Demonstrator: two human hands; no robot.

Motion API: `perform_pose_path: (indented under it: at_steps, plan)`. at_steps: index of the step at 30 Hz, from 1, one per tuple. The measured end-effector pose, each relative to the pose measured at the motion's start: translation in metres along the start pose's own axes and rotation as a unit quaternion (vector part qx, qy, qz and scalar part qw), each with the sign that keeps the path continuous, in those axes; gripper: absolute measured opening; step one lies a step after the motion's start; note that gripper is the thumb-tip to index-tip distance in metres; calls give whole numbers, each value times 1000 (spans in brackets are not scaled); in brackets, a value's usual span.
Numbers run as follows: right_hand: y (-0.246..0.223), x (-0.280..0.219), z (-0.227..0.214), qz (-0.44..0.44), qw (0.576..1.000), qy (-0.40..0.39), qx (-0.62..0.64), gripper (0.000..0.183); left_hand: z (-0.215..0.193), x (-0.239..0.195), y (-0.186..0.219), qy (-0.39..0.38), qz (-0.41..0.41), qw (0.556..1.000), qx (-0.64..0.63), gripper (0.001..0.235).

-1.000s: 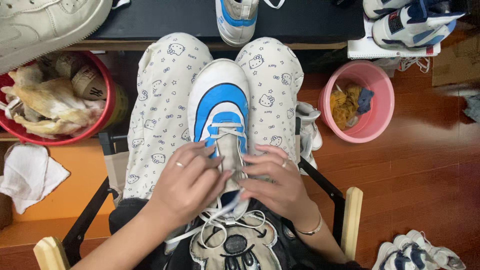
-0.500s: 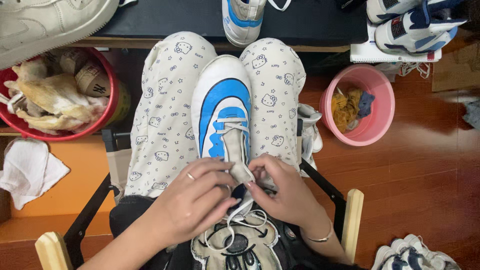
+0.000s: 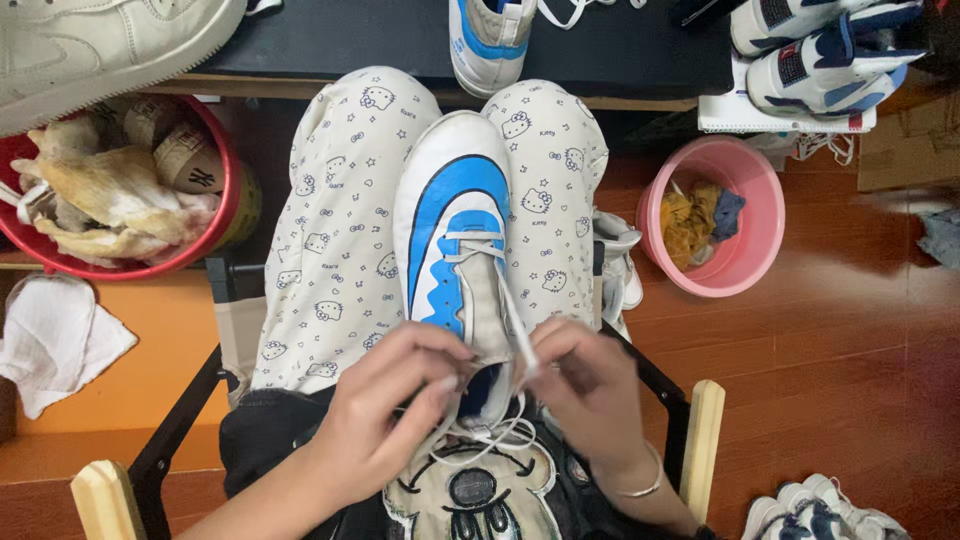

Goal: The person threads white shoelaces through the eyelets of a white and blue sneaker, then ties the laces into a bow. The task is performed by hand on a single shoe placed on the lap.

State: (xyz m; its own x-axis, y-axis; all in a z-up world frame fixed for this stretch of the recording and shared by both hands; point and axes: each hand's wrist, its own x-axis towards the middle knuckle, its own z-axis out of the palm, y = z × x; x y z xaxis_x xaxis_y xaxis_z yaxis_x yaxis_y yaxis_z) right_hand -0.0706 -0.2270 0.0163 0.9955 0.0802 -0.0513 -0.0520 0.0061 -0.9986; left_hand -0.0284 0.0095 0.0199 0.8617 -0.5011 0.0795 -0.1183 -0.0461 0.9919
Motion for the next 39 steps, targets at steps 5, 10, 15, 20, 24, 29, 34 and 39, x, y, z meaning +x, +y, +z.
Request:
perform_pose_path:
  at_steps: [5, 10, 15, 20, 24, 29, 34, 39]
  plan:
    - [-17, -1, 26, -77, 975, -105, -177, 8, 10, 3, -5, -8, -168, 967, -193, 18]
    - [-36, 3, 40, -114, 915, -219, -320, 11, 11, 2, -16, 13, -278, 894, -352, 23]
    - [-42, 15, 33, -99, 922, -276, -252, 15, -13, -1, -27, 73, -319, 837, -438, 25]
    - [-36, 9, 34, -45, 951, -221, -214, 14, -28, -9, -36, 38, -310, 837, -449, 18]
    - [-24, 18, 33, 21, 972, -47, -229, 34, -28, -10, -34, -12, -340, 869, -358, 19]
    - [-40, 35, 30, -15, 932, -54, -358, 37, -23, -7, -22, -61, -350, 884, -303, 22]
    - [-42, 49, 27, -139, 896, -78, -414, 26, -21, -12, -26, -86, -336, 893, -286, 23]
    - [-27, 54, 23, -155, 915, 1, -372, 22, -23, -15, -29, -99, -312, 898, -294, 22]
